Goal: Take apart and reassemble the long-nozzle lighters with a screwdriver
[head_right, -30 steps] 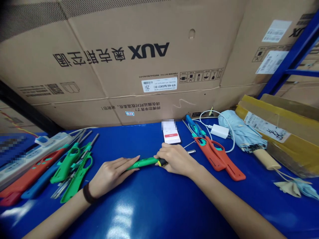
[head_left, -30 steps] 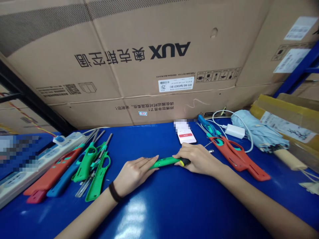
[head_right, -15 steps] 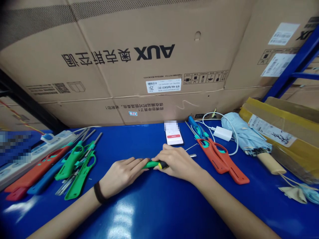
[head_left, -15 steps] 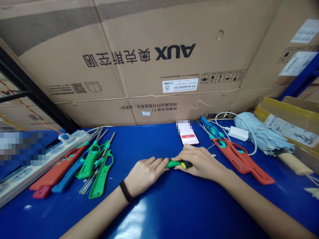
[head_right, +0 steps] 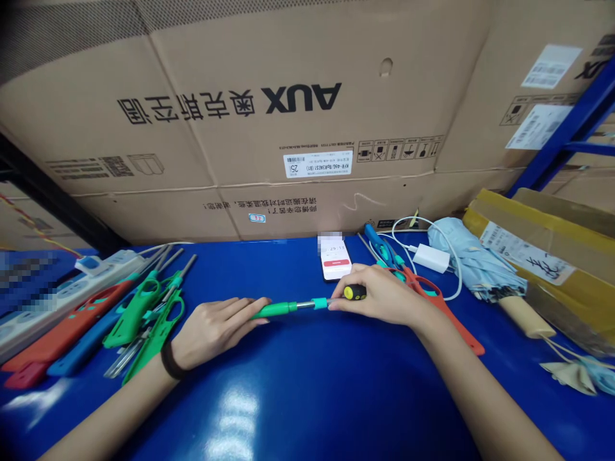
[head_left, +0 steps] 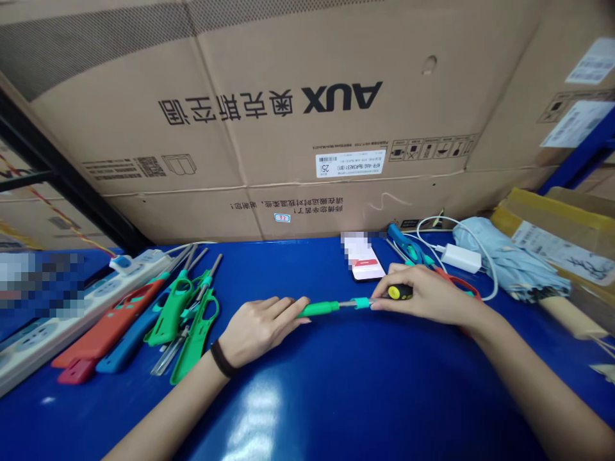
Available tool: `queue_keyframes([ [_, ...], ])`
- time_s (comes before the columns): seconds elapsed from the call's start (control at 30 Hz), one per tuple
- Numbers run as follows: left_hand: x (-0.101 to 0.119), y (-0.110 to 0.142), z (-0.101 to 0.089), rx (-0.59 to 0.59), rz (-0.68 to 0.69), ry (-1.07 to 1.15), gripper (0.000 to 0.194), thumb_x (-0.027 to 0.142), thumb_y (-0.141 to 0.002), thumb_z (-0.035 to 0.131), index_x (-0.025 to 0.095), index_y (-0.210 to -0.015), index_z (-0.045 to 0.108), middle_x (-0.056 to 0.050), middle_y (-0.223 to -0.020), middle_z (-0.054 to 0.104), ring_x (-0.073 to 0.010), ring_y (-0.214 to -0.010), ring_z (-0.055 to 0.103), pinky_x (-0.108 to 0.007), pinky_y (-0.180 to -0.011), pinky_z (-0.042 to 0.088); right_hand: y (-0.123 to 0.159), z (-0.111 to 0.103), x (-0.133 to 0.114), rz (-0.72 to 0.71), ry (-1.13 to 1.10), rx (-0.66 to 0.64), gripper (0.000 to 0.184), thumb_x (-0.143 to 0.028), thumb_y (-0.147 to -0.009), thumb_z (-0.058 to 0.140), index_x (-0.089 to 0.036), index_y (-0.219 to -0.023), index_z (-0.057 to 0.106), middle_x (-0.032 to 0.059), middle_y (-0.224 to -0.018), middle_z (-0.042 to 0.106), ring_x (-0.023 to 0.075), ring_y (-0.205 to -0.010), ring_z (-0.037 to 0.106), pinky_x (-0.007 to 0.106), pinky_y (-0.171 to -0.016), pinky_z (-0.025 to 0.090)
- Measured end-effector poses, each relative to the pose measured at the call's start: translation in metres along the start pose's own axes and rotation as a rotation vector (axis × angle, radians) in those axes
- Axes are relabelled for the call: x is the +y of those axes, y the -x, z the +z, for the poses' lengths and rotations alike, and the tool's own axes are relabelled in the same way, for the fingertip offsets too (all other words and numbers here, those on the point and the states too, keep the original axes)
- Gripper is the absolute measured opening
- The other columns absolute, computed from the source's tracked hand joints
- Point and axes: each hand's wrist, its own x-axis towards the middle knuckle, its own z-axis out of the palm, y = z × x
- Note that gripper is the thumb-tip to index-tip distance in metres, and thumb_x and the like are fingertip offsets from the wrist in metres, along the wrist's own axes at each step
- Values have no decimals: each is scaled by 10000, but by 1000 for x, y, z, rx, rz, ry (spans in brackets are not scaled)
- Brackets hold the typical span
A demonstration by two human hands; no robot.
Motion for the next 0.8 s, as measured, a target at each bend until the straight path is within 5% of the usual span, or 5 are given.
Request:
queue_keyframes([
  [0.8, 21, 1, -1, 105, 45, -1, 207, 212, -932, 513, 71, -1079, 545, -44, -804, 719, -135, -555, 645, -255, -501, 525, -2, 29, -26, -151, -23, -8, 157, -366, -832, 631, -218, -821, 685, -1, -742, 519, 125, -657, 512, 249, -606, 375],
])
